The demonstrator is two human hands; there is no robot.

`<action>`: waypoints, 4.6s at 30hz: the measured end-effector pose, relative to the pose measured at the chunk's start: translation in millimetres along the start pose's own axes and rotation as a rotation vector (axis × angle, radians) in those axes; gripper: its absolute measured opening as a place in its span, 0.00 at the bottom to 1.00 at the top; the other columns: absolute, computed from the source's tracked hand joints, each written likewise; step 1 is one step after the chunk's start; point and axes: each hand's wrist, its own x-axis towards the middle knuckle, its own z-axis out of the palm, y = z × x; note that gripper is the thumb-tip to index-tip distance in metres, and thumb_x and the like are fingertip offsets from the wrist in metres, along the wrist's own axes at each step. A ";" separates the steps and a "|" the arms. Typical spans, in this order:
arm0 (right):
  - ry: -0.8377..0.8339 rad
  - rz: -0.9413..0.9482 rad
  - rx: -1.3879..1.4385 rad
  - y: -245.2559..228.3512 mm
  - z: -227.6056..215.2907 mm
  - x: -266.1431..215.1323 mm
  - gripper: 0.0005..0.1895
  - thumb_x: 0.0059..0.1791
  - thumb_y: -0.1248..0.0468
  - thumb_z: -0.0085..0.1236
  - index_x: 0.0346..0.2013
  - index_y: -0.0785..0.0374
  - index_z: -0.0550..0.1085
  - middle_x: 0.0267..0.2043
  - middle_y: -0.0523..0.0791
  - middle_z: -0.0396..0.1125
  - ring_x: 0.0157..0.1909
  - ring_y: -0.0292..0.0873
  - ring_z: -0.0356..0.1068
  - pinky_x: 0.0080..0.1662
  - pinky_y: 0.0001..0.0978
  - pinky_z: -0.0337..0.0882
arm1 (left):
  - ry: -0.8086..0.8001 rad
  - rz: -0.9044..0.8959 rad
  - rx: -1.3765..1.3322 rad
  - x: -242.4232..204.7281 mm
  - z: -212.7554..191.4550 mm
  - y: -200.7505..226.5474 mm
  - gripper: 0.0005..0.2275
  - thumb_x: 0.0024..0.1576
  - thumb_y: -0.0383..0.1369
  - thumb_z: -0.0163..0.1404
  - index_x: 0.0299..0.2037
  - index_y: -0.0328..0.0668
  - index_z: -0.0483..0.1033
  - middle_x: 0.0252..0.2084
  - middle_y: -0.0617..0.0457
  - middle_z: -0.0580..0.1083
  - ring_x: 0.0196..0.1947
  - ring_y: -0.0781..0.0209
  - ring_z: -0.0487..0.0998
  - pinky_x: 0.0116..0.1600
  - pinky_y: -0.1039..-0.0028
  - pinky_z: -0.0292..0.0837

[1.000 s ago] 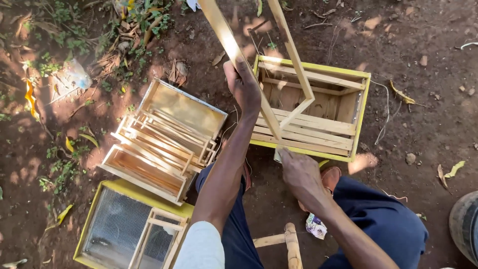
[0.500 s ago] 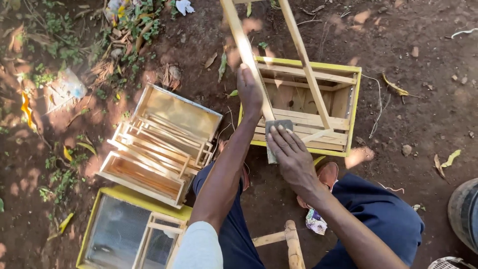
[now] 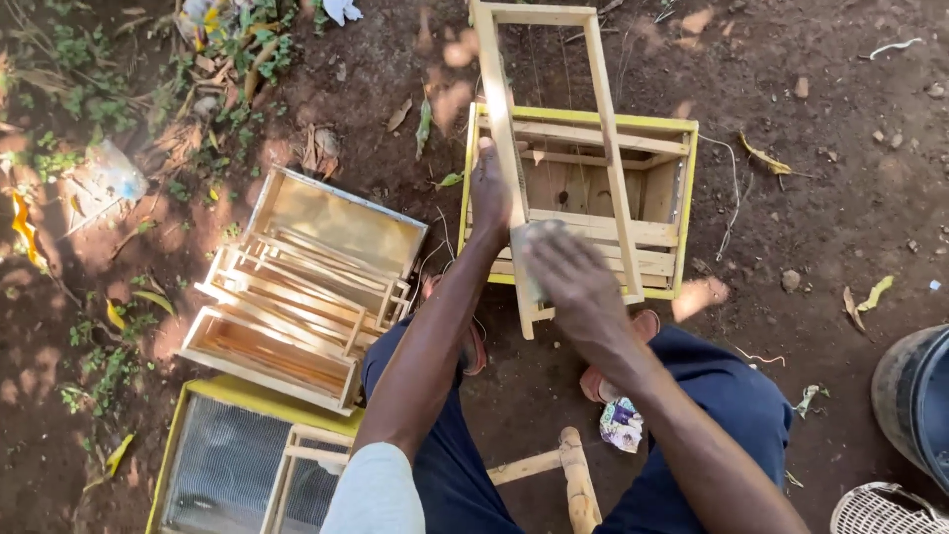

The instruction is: Sanding wooden beehive frames with a sanding block to smooth the surfaces.

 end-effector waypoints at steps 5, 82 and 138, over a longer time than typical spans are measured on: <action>0.125 0.073 -0.035 38.9 -45.3 38.4 0.24 0.56 0.74 0.49 0.66 0.60 0.77 0.68 0.53 0.70 0.71 0.60 0.66 0.70 0.54 0.63 | -0.026 -0.018 -0.017 -48.6 29.1 21.4 0.28 0.73 0.52 0.35 0.53 0.36 0.83 0.50 0.41 0.81 0.49 0.52 0.78 0.65 0.54 0.70; 0.446 0.271 0.225 77.1 -120.5 22.2 0.15 0.47 0.68 0.73 0.48 0.55 0.85 0.46 0.48 0.80 0.46 0.54 0.80 0.46 0.45 0.77 | -0.577 0.103 -0.090 -19.0 -0.3 -8.7 0.18 0.71 0.37 0.46 0.68 0.39 0.74 0.57 0.46 0.76 0.61 0.54 0.74 0.73 0.57 0.62; -0.050 0.168 -0.530 243.8 -48.4 -28.2 0.29 0.58 0.63 0.49 0.76 0.60 0.66 0.77 0.49 0.60 0.81 0.54 0.49 0.81 0.54 0.42 | -0.499 1.217 1.142 -43.3 -45.1 -32.1 0.17 0.70 0.45 0.43 0.48 0.37 0.74 0.29 0.48 0.72 0.28 0.46 0.80 0.29 0.62 0.77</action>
